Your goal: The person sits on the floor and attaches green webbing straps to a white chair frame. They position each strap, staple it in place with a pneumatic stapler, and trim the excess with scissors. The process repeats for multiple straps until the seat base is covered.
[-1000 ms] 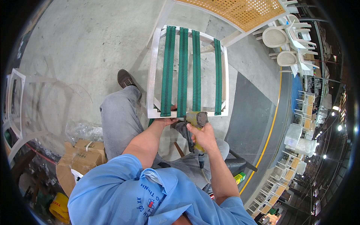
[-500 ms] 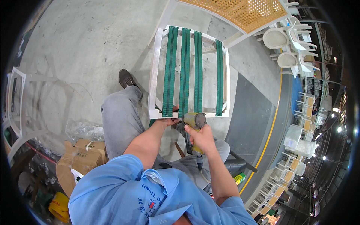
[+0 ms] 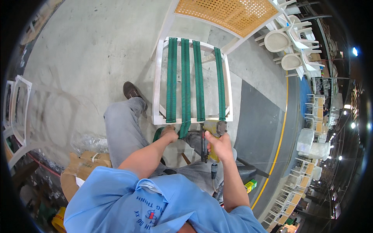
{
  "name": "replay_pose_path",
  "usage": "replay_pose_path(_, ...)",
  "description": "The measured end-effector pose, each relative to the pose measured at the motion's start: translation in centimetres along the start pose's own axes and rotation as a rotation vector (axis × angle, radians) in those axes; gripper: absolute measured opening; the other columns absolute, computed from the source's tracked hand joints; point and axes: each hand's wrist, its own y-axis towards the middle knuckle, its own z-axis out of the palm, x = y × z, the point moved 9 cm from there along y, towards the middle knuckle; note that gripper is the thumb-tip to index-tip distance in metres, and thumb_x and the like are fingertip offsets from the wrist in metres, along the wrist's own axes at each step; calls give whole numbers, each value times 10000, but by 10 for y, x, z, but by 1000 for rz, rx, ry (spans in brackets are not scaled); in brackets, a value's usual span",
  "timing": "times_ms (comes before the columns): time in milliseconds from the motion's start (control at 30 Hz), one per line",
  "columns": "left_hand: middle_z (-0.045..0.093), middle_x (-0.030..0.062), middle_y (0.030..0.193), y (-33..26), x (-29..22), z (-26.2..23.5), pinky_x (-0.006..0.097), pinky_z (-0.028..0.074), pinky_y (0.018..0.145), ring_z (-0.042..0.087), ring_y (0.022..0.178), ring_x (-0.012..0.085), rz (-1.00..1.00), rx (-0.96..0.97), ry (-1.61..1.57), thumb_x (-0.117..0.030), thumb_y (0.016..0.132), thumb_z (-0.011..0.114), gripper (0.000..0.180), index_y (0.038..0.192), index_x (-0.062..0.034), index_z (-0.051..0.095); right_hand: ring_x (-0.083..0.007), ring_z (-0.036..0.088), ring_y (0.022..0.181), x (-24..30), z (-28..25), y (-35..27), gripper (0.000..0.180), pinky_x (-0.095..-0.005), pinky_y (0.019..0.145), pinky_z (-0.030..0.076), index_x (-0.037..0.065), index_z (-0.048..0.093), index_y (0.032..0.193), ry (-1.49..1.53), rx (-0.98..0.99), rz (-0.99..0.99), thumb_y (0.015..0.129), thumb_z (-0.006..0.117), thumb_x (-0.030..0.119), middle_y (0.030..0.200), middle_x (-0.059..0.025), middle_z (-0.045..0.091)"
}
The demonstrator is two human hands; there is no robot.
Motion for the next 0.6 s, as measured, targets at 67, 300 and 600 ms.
replay_pose_path(67, 644, 168, 1365, -34, -47, 4, 367, 509, 1007, 603, 1294, 293, 292, 179, -150, -112, 934, 574, 323, 1226, -46, 696, -123, 571, 561, -6, -12, -5, 266, -296, 476, 468, -11, 676, 1056, 35, -34, 2, 956, 742, 227, 832, -38, 659)
replay_pose_path(300, 766, 89, 908, -120, -104, -97, 343, 559, 852, 719, 917, 201, 442, 450, -658, -228, 955, 629, 261, 1077, -11, 706, -119, 567, 549, -19, -7, 2, 275, -294, 467, 464, 5, 660, 1050, 113, 22, 10, 948, 758, 240, 825, -40, 668)
replay_pose_path(600, 771, 122, 924, -21, -104, -139, 361, 532, 772, 667, 832, 184, 116, 320, -835, -438, 1057, 527, 481, 1027, 10, 700, -108, 560, 524, -14, 31, 31, 269, -294, 460, 466, 14, 666, 989, 2, 102, 73, 939, 761, 261, 725, -15, 631)
